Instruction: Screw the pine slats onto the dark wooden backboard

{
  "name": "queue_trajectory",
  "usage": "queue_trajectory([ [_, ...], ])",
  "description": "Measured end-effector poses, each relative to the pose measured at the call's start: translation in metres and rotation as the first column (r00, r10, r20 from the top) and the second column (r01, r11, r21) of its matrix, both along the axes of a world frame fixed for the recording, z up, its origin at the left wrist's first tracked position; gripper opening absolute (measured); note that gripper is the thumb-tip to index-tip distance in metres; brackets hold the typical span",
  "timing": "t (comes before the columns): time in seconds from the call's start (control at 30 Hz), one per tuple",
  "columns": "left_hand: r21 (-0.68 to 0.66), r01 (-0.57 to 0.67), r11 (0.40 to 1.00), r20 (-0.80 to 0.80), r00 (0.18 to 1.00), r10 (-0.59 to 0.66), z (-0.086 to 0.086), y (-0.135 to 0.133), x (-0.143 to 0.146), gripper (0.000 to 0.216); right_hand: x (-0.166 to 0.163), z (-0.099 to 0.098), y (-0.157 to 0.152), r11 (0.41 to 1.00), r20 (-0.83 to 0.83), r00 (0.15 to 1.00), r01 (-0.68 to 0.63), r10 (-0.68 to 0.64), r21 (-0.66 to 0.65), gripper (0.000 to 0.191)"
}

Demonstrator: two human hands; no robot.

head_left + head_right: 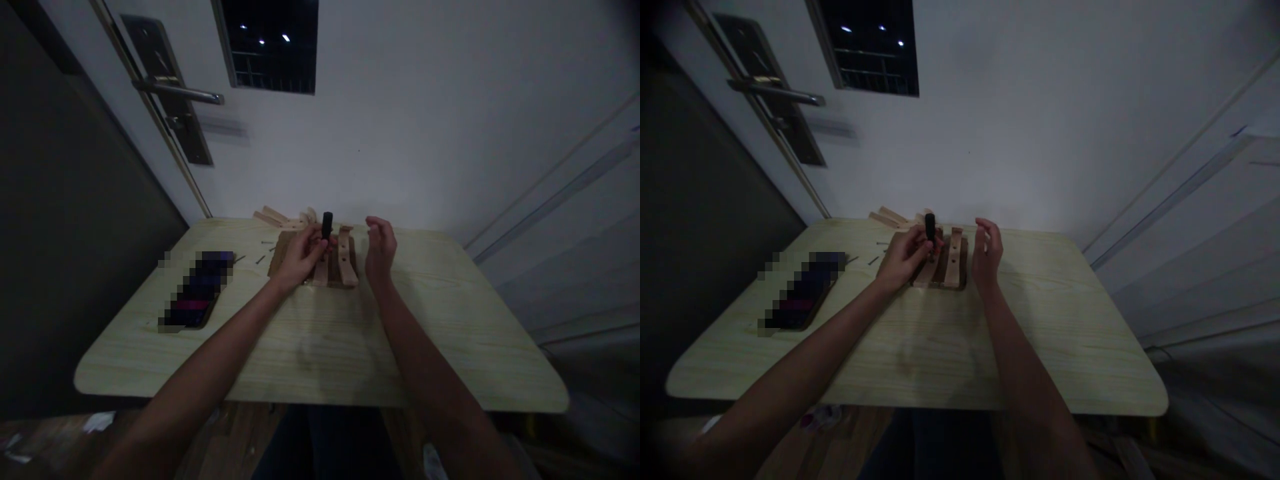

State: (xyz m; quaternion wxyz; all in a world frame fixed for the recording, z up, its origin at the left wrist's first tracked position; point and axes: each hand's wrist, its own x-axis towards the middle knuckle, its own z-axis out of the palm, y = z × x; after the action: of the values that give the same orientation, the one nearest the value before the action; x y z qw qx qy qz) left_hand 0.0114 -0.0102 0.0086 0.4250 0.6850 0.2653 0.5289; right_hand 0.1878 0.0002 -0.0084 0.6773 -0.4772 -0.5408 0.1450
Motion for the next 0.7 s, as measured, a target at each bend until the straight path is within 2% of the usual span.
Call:
queue_trajectory([
  [0.07,-0.009,0.002,1.000,-0.004,1.000,-0.002,0.000,0.000,0.000,0.030,-0.002,0.015,-0.009,0.997,0.045,0.997,-0.066,0.065,0.040,0.029],
  [0.13,-0.002,-0.011,1.000,-0.016,1.000,0.011,0.001,0.000,-0.001,0.029,-0.007,0.025,-0.013,0.980,0.062,0.979,-0.197,0.195,0.022,0.025],
  [0.23,0.033,-0.039,0.999,-0.054,0.998,0.041,0.003,0.000,-0.002,0.025,-0.016,0.031,-0.010,0.909,0.083,0.907,-0.407,0.413,-0.088,0.037],
  [0.3,0.040,-0.038,0.998,-0.075,0.996,0.041,0.003,0.001,-0.002,0.024,-0.021,0.034,-0.007,0.865,0.069,0.866,-0.486,0.496,-0.122,0.047],
  [0.4,0.023,-0.020,1.000,-0.073,0.997,0.021,0.000,0.004,-0.001,0.025,-0.025,0.040,-0.004,0.794,0.075,0.795,-0.588,0.602,-0.154,0.050],
  [0.57,0.046,-0.062,0.997,-0.102,0.993,0.066,-0.006,0.010,-0.001,0.025,-0.027,0.055,-0.009,0.730,0.106,0.723,-0.668,0.683,-0.145,0.049],
  [0.7,0.115,-0.121,0.986,-0.110,0.985,0.133,-0.006,0.011,-0.004,0.021,-0.028,0.060,-0.009,0.736,0.197,0.710,-0.666,0.676,-0.122,0.039],
])
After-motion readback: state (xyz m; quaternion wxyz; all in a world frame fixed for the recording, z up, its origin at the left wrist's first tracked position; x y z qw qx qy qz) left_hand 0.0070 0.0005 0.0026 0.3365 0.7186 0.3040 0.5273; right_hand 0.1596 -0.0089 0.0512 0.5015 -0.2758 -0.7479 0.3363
